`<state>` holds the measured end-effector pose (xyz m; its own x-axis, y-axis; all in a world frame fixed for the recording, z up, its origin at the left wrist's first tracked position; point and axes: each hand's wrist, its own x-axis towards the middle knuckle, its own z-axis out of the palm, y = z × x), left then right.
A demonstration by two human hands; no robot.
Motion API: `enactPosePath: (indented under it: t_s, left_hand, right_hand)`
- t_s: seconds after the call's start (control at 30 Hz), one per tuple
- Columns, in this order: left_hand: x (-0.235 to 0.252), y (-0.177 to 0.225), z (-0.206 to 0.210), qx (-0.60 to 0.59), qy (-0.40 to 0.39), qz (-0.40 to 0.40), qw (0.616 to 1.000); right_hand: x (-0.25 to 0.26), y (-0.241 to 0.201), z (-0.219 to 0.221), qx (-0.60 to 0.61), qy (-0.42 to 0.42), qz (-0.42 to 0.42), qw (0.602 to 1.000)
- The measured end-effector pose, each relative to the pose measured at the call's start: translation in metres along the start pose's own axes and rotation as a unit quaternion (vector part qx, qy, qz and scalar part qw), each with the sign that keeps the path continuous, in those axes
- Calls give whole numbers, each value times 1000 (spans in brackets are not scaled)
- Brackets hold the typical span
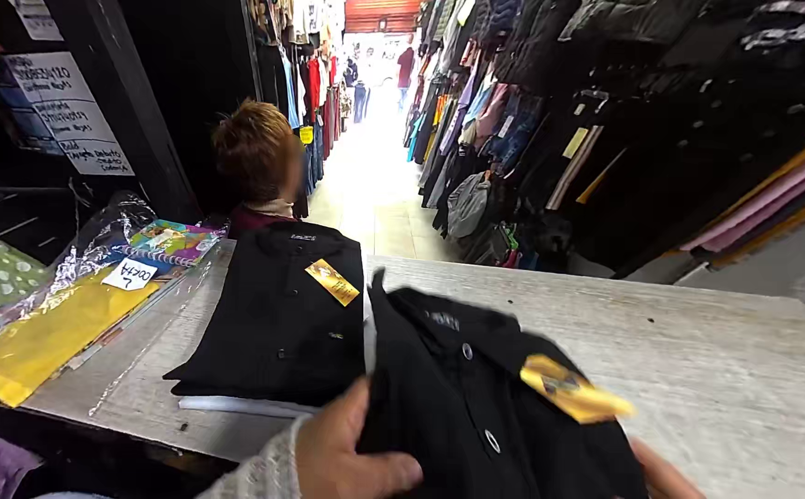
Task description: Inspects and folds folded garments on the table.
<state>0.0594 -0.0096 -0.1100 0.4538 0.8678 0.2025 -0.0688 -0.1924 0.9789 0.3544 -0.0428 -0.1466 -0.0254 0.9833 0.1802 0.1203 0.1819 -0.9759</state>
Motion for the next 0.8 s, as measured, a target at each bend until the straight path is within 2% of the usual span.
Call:
enactPosePath:
  t_s: [0.07,0.2,0.27,0.33,0.4,0.47,0.53,0.63,0.8]
  left_hand:
    - [-8,14,-35,54,60,58,995]
    - [-15,53,-114,130,146,74,978]
    - [-13,55,-148,137,191,52,971]
    - [-10,26,-180,129,245,-7,961]
    - [-9,-27,-211,139,259,-76,953]
    - [-9,-59,-215,140,256,-167,942]
    - [-11,-68,-208,121,275,-197,933]
    - [-14,-71,-205,108,293,-184,932]
    - [-14,-74,-207,72,301,-152,939]
  right_hand:
    - [26,-22,18,17,-14,-37,999]
    - [102,-51,72,97,-108,-112,983]
    - [130,-59,109,122,-111,-78,983]
    - [150,-44,143,141,-103,-14,985]
    - [160,-11,168,135,-96,58,984]
    - [160,17,181,114,-97,114,982]
    - [158,25,183,107,-109,127,980]
    - [152,26,180,126,-97,101,982]
    - [150,24,183,199,-62,112,972]
